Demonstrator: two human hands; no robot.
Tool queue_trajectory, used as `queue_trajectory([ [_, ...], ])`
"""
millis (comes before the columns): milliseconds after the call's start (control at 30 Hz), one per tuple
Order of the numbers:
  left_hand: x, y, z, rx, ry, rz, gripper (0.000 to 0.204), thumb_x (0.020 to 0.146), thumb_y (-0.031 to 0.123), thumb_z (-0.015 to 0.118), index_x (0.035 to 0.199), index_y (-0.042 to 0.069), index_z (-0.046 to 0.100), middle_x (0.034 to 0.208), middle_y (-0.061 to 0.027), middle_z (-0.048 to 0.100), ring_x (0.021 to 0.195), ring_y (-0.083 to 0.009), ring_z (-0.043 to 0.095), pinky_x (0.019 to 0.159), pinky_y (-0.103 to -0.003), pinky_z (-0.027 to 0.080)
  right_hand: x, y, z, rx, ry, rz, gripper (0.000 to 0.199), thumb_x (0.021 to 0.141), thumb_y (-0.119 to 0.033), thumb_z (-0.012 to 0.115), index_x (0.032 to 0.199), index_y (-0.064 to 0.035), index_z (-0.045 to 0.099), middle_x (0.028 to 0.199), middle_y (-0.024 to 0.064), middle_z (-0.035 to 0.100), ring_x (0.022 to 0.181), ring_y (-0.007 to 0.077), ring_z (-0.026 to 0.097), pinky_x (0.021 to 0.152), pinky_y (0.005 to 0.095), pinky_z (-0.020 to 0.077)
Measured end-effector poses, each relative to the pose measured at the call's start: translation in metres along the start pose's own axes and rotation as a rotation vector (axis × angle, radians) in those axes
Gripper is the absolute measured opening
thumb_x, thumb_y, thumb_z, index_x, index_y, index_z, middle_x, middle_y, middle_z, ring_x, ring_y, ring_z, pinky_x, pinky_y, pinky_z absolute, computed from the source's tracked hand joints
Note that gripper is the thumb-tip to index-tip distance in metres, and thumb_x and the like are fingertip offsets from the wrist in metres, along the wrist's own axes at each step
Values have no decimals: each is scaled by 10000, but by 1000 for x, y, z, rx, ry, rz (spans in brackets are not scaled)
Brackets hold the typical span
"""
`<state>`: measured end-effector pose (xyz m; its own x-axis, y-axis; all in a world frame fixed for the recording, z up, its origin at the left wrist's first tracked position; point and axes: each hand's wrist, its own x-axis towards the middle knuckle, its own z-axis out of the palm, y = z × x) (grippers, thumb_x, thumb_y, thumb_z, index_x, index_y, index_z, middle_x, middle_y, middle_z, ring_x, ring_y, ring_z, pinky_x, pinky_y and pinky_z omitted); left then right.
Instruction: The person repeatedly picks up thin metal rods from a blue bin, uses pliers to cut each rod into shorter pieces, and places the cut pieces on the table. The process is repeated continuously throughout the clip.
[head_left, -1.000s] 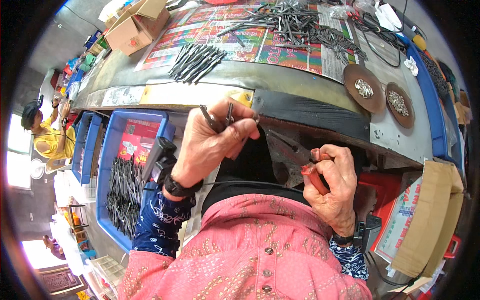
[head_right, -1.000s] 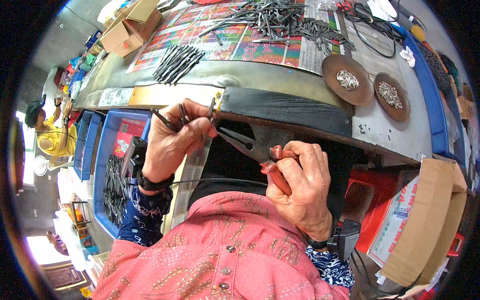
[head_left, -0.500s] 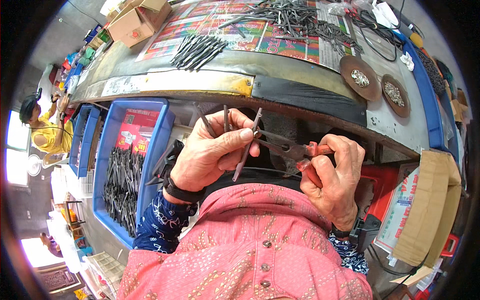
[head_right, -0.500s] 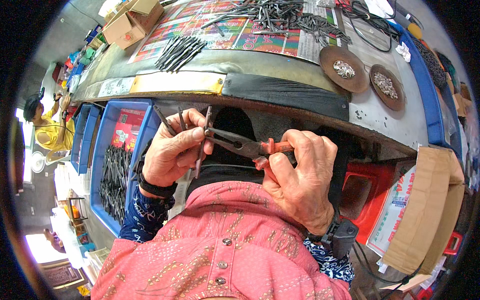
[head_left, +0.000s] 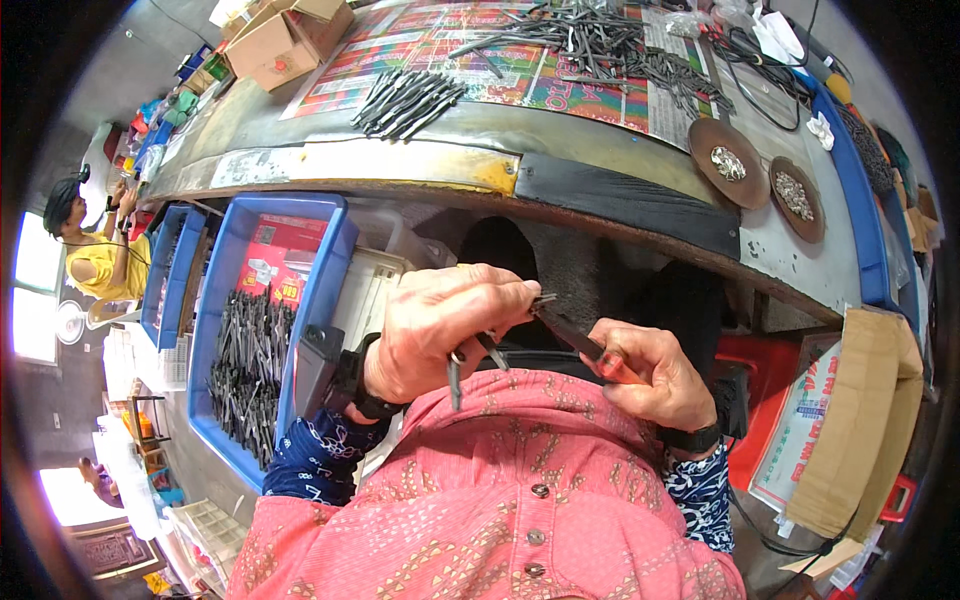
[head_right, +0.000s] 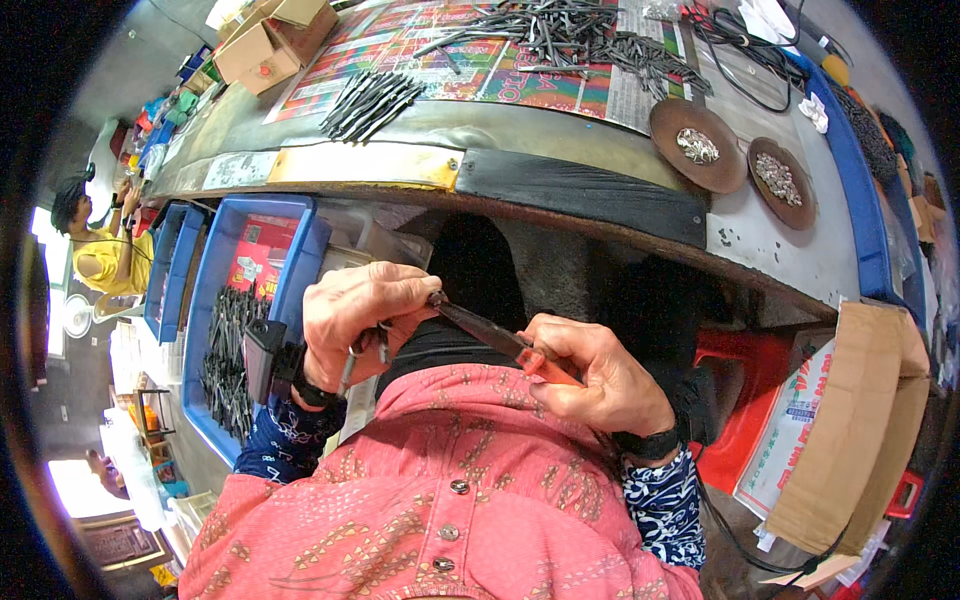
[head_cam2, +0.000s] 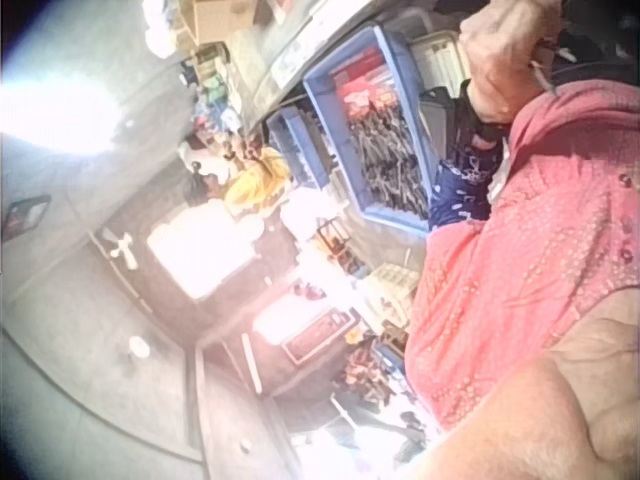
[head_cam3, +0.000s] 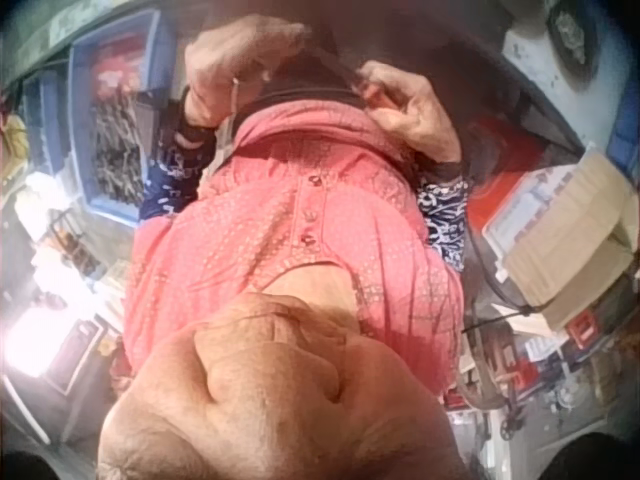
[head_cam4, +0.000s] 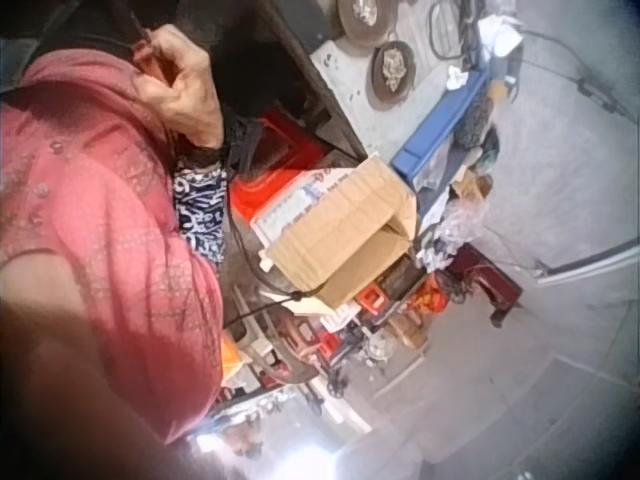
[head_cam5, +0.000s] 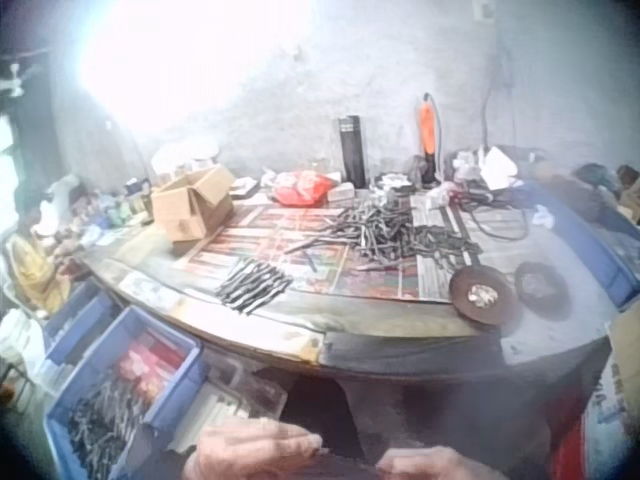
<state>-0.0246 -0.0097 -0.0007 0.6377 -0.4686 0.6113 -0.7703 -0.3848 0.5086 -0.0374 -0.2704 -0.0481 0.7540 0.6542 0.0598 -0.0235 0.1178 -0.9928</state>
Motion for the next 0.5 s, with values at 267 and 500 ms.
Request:
queue_trajectory([
  [267,17,-18,0,231,-42,-18,455,690,-125,650,1121,20,660,877,-136,669,716,-296,652,649,-358,523,6,-3,1,-497,284,-131,247,702,-37,754,920,6,648,990,135,606,893,247,615,754,311,489],
  [500,36,-81,-22,537,82,-252,194,858,-23,619,1041,42,620,951,-158,676,890,-366,649,777,-413,499,6,-1,4,-596,402,-129,230,682,13,741,898,3,666,957,143,614,895,280,634,761,332,524],
])
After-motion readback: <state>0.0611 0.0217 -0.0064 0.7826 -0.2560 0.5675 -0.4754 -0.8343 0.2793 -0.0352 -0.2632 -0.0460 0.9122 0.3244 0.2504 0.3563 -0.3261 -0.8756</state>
